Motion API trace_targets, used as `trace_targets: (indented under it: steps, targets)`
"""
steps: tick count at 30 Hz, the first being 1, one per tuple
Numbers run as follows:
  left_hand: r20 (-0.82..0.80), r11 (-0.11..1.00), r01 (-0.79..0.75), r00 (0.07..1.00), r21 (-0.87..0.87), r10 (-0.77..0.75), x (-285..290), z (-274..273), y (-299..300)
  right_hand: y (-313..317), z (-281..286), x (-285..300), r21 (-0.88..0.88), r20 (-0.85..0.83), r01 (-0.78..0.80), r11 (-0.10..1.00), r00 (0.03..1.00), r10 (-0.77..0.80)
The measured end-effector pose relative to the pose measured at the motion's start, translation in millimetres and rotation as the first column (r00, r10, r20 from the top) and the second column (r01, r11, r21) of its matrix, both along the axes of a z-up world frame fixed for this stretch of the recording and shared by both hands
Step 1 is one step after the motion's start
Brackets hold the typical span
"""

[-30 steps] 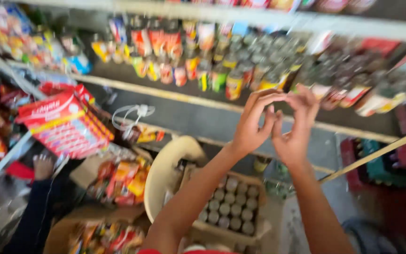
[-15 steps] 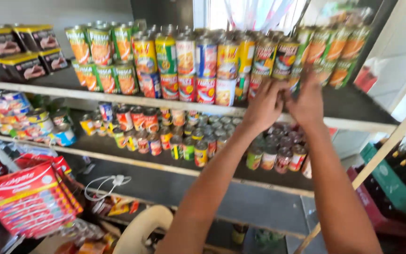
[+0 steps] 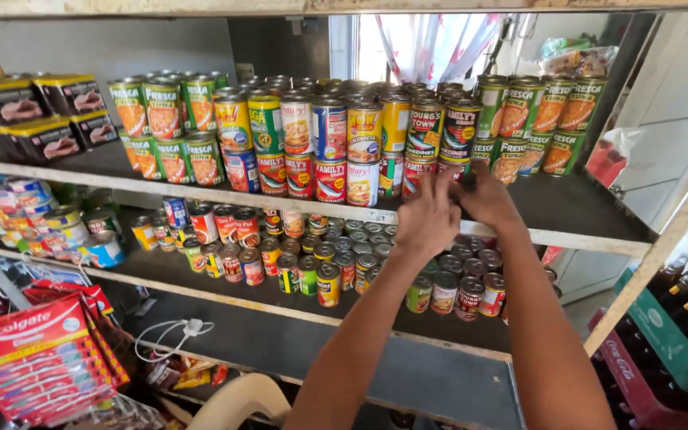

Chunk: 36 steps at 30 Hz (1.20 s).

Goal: Stock canned goods onto the shelves from a cardboard box.

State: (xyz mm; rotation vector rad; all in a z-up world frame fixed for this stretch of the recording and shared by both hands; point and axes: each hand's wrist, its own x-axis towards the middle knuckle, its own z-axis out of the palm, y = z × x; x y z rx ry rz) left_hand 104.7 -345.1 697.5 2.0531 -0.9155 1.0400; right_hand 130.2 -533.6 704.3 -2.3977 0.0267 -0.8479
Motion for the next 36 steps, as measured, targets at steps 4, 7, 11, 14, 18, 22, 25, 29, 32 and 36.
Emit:
trace_targets:
  steps: [4,7,11,14,18,22,25,29,32,36]
  targets:
    - [-0.14,1.0,-0.013,0.99,-0.008,0.012,-12,7,8,39,25,-54,-0.042,-0.031,0.159,0.986,0.987,-0.16]
    - [-0.078,0.996,0.044,0.996,-0.083,-0.051,-13,10,11,34,26,-61,-0.002,-0.027,0.135,0.991,0.991,-0.135]
    - [-0.153,0.997,0.063,0.987,0.043,-0.055,-13,14,17,40,34,-68,0.018,-0.001,-0.021,1.0,1.0,0.021]
    - [-0.211,0.992,0.087,0.975,0.096,-0.065,-9,10,17,43,34,-72,0.006,-0.073,-0.017,1.0,0.997,0.017]
    - [-0.133,0.988,0.155,0.979,-0.001,-0.153,-4,2,19,53,41,-77,-0.089,-0.189,0.069,0.994,0.978,-0.085]
    - [0.068,0.97,0.193,0.98,-0.145,-0.185,-7,8,21,56,44,-79,-0.128,-0.282,0.095,0.987,0.951,-0.128]
    - [-0.19,0.877,0.255,0.916,-0.407,-0.354,-10,31,21,52,37,-74,-0.131,-0.295,0.088,0.987,0.947,-0.124]
    - [0.071,0.829,0.326,0.941,-0.455,-0.331,-11,76,11,48,25,-72,-0.104,-0.147,0.168,0.98,0.972,-0.182]
    - [0.093,0.886,0.284,0.959,-0.366,-0.269,-12,94,-2,67,31,-88,-0.013,0.048,0.211,0.977,0.976,-0.21]
    - [-0.081,0.928,0.267,0.952,-0.261,-0.297,4,78,-14,78,26,-98,0.076,0.357,0.189,0.979,0.911,-0.204]
